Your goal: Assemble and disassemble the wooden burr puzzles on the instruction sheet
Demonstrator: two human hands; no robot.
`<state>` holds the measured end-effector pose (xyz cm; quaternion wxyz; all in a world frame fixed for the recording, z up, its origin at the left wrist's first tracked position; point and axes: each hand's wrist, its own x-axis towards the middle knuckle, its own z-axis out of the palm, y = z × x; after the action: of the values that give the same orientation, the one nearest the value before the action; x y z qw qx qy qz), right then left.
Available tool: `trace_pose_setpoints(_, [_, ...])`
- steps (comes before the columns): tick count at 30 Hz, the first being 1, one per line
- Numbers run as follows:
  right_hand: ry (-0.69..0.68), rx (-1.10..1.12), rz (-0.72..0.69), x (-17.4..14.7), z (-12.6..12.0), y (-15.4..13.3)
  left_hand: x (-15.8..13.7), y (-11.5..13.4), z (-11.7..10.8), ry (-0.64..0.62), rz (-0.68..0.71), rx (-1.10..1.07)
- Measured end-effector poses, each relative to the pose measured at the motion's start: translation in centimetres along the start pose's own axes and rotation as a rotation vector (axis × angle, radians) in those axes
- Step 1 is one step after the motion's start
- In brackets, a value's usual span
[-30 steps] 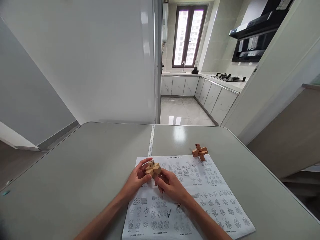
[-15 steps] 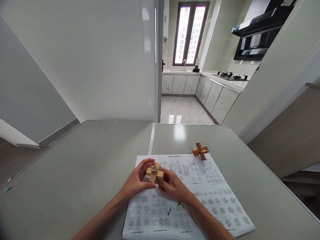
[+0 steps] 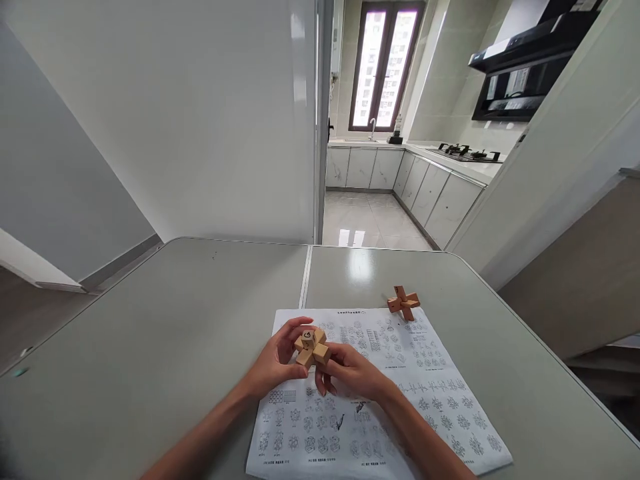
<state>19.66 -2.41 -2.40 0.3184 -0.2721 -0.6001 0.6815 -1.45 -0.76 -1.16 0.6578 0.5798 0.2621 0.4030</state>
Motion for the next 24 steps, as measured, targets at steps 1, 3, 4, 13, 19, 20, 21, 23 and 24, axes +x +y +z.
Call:
trace_pose_setpoints(1, [0.008,0.007,0.001,0.0,-0.1,0.0,0.0,0.0,0.0,-0.01,0.005,0.0])
trace_pose_setpoints(3, [0.054,0.012,0.005,0.0,-0.1,0.0,0.0,0.0,0.0,-0.002,0.011,0.03])
trace_pose_setpoints(4, [0.075,0.013,0.007,0.1,0.0,0.1,0.0,0.1,0.0,0.009,0.008,0.053])
trace_pose_setpoints(13, [0.395,-0.111,-0.031,0.8,0.7,1.9,-0.1,0.2,0.8,0.2,0.028,0.248])
trace_pose_setpoints(19, [0.316,-0.094,-0.035,0.7,0.7,1.4,-0.2,0.2,0.9,0.225,0.065,0.265])
trace_pose_setpoints(20, [0.266,-0.063,-0.02,0.6,0.6,1.2,-0.2,0.2,0.9,0.215,0.063,0.249])
trace_pose_setpoints(21, [0.219,-0.033,-0.001,0.5,0.5,1.0,-0.2,0.2,0.8,0.198,0.057,0.234])
trace_pose_setpoints(23, [0.158,0.023,0.028,0.3,0.2,0.7,-0.2,0.3,0.6,0.157,0.044,0.214])
trace_pose_setpoints(24, [0.144,0.05,0.035,0.3,0.2,0.6,-0.2,0.3,0.6,0.137,0.04,0.212])
